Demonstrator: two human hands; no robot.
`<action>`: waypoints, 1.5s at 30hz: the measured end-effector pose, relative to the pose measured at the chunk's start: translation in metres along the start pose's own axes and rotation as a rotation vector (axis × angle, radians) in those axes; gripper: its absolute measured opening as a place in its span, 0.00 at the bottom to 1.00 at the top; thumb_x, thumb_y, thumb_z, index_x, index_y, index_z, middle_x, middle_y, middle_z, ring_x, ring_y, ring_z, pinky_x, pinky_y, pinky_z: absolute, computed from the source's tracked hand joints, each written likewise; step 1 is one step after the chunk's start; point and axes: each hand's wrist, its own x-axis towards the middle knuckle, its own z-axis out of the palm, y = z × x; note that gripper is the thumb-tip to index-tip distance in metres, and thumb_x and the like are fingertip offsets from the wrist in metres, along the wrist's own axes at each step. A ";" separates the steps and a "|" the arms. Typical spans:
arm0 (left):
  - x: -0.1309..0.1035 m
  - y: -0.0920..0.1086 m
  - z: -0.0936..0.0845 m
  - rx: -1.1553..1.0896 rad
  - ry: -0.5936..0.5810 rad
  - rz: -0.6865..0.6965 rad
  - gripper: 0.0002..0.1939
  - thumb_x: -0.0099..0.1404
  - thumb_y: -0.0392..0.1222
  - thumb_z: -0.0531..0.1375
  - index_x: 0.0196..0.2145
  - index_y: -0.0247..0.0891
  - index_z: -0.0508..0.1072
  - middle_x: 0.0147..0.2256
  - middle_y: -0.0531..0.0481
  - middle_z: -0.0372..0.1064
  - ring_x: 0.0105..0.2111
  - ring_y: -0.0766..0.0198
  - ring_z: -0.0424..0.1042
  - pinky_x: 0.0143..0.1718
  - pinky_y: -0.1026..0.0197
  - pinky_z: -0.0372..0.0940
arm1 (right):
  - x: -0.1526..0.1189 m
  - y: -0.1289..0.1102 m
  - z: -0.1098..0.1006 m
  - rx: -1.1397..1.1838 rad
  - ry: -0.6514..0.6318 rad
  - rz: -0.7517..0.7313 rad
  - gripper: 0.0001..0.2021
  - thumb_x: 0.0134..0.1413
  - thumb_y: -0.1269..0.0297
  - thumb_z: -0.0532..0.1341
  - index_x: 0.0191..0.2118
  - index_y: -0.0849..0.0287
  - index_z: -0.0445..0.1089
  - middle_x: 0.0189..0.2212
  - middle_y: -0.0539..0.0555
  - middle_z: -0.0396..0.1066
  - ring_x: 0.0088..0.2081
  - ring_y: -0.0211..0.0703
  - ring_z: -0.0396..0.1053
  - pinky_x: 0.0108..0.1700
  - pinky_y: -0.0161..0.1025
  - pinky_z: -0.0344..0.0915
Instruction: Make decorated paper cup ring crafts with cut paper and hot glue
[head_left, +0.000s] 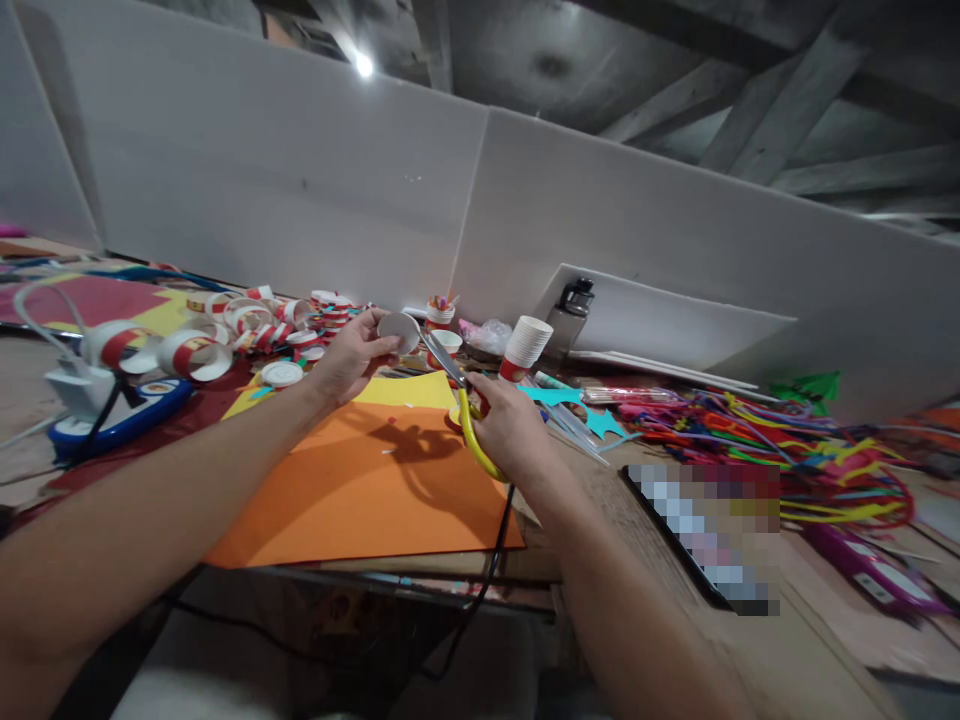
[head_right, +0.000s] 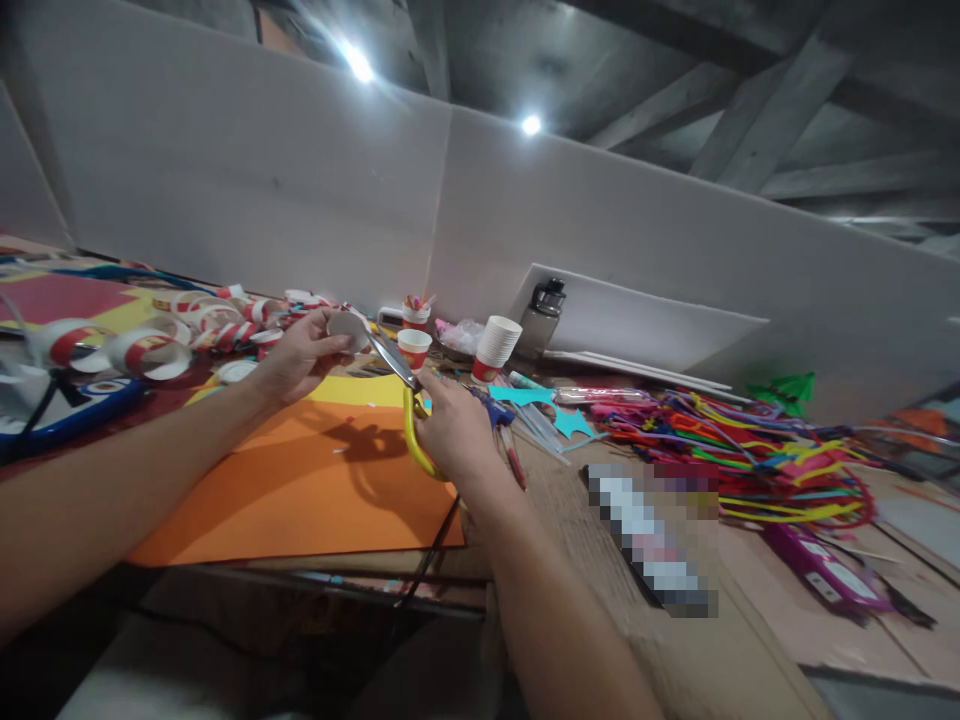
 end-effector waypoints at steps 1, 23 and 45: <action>0.000 0.000 0.000 -0.001 -0.006 0.001 0.16 0.50 0.32 0.67 0.37 0.36 0.69 0.33 0.51 0.71 0.27 0.69 0.70 0.24 0.68 0.60 | 0.000 0.000 0.000 -0.014 0.004 0.011 0.20 0.52 0.63 0.62 0.52 0.53 0.71 0.41 0.56 0.76 0.36 0.46 0.71 0.34 0.36 0.58; -0.003 0.002 0.004 0.037 0.117 -0.032 0.16 0.49 0.31 0.66 0.32 0.37 0.63 0.31 0.53 0.71 0.31 0.65 0.74 0.29 0.62 0.71 | -0.003 -0.013 -0.004 0.437 -0.122 0.149 0.12 0.54 0.65 0.57 0.44 0.57 0.71 0.27 0.50 0.72 0.24 0.37 0.67 0.28 0.33 0.64; 0.000 0.000 -0.002 0.055 0.106 -0.017 0.17 0.49 0.34 0.66 0.34 0.38 0.62 0.32 0.53 0.69 0.30 0.65 0.72 0.26 0.66 0.65 | -0.004 -0.017 -0.004 0.250 -0.096 0.075 0.15 0.53 0.67 0.58 0.46 0.55 0.73 0.34 0.53 0.76 0.35 0.43 0.72 0.36 0.36 0.65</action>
